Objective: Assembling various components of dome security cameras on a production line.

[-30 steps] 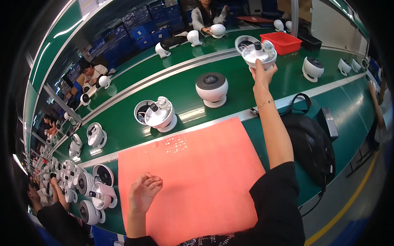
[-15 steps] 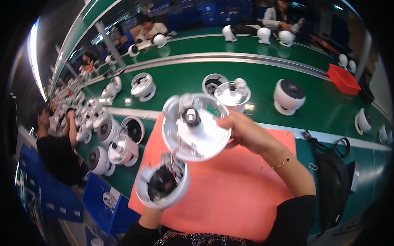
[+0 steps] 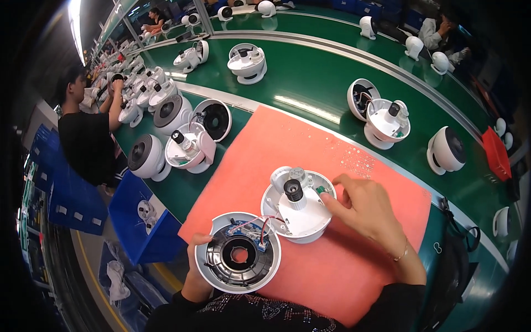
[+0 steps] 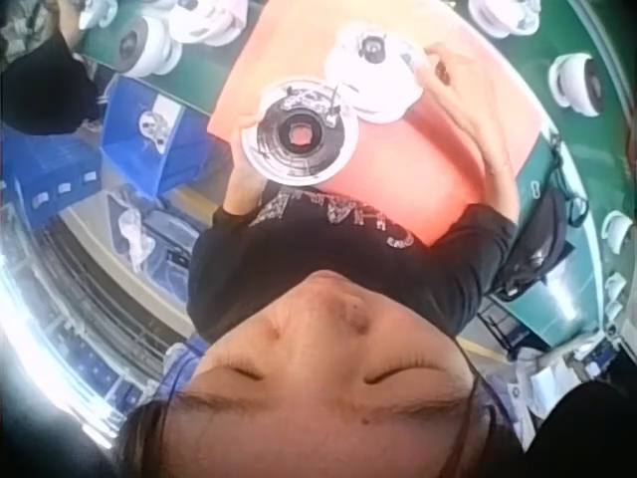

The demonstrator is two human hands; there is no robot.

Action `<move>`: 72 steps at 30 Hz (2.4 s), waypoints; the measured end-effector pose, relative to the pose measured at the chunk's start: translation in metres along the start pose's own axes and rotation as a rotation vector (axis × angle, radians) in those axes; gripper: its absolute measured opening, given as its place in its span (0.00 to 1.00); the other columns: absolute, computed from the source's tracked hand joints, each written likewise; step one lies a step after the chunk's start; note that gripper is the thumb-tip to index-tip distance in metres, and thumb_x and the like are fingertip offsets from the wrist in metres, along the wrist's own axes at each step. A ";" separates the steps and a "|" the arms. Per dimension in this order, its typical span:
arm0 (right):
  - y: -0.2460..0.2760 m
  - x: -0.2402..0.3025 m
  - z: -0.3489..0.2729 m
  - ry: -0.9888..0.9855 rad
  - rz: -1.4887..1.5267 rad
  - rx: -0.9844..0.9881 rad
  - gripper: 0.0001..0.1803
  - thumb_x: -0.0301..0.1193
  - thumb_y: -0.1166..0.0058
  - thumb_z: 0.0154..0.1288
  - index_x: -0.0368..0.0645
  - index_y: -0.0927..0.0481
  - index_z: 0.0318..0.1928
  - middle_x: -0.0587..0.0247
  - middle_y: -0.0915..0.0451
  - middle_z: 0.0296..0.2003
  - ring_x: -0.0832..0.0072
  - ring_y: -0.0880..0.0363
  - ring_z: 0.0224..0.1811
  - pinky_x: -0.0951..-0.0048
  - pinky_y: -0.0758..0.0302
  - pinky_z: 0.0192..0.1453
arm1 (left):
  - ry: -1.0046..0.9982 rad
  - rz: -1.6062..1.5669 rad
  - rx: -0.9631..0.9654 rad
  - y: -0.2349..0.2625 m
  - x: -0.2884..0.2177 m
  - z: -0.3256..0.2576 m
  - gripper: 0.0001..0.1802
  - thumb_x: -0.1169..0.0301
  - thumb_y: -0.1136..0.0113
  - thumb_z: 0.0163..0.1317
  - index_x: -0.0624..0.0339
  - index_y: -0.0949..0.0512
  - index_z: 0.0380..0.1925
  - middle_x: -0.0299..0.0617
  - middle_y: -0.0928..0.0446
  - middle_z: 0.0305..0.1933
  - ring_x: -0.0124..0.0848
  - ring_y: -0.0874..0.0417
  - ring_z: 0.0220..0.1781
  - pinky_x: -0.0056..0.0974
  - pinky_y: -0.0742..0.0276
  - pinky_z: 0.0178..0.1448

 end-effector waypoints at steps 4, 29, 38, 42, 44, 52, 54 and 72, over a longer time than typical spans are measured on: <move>0.000 0.063 -0.027 0.742 -0.125 -0.522 0.19 0.39 0.44 0.52 0.42 0.24 0.41 0.59 0.26 0.32 0.63 0.26 0.35 0.69 0.30 0.34 | -0.053 0.044 0.096 0.005 -0.004 -0.008 0.33 0.60 0.61 0.54 0.74 0.40 0.57 0.60 0.31 0.55 0.46 0.27 0.56 0.45 0.32 0.61; -0.007 -0.002 -0.038 0.002 0.870 0.239 0.24 0.29 0.43 0.58 0.38 0.38 0.51 0.58 0.26 0.43 0.78 0.25 0.43 0.78 0.25 0.45 | -0.268 1.080 0.236 -0.036 0.023 0.065 0.37 0.84 0.49 0.53 0.63 0.50 0.63 0.49 0.45 0.65 0.37 0.44 0.68 0.39 0.46 0.68; -0.026 0.013 -0.045 -0.012 0.927 0.280 0.23 0.30 0.41 0.57 0.36 0.41 0.45 0.52 0.24 0.41 0.74 0.21 0.41 0.75 0.21 0.40 | -0.315 1.633 0.157 -0.070 -0.008 0.045 0.18 0.70 0.35 0.50 0.69 0.24 0.40 0.50 0.20 0.35 0.32 0.18 0.39 0.34 0.24 0.45; -0.026 0.008 -0.040 0.097 0.836 0.173 0.21 0.33 0.36 0.54 0.35 0.34 0.40 0.56 0.22 0.31 0.79 0.21 0.30 0.79 0.24 0.31 | -0.312 1.651 0.171 -0.071 -0.018 0.051 0.19 0.66 0.31 0.44 0.71 0.23 0.30 0.44 0.20 0.26 0.28 0.17 0.31 0.32 0.22 0.39; -0.022 0.004 -0.030 0.175 0.707 0.180 0.18 0.36 0.33 0.49 0.35 0.27 0.29 0.62 0.22 0.22 0.84 0.27 0.21 0.81 0.30 0.24 | -0.199 1.745 0.125 -0.071 -0.024 0.054 0.19 0.63 0.29 0.43 0.68 0.21 0.28 0.46 0.20 0.24 0.32 0.17 0.28 0.32 0.22 0.36; -0.019 0.001 -0.006 0.241 0.109 0.079 0.29 0.48 0.61 0.66 0.39 0.21 0.20 0.52 0.30 0.11 0.57 0.28 0.16 0.63 0.33 0.24 | -0.205 2.144 0.243 -0.085 -0.029 0.070 0.24 0.52 0.34 0.45 0.64 0.24 0.13 0.42 0.27 0.11 0.36 0.23 0.14 0.34 0.30 0.20; -0.019 0.004 -0.003 0.276 0.089 0.059 0.29 0.49 0.62 0.66 0.40 0.21 0.20 0.52 0.30 0.11 0.58 0.28 0.16 0.62 0.33 0.24 | -0.156 2.220 0.262 -0.085 -0.030 0.071 0.25 0.51 0.35 0.46 0.63 0.25 0.12 0.42 0.28 0.10 0.36 0.24 0.13 0.34 0.31 0.20; -0.018 0.060 -0.030 0.795 -0.014 -0.206 0.21 0.40 0.40 0.48 0.40 0.25 0.41 0.60 0.28 0.41 0.65 0.30 0.46 0.65 0.34 0.47 | -0.096 2.170 0.246 -0.075 -0.030 0.076 0.25 0.51 0.36 0.48 0.64 0.25 0.12 0.44 0.28 0.11 0.37 0.24 0.14 0.35 0.32 0.21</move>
Point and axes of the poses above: each hand's wrist, its own z-axis towards the middle knuckle, its own y-axis out of the back of the hand, x = y × z, the point moved 5 cm from there along z, towards the middle knuckle
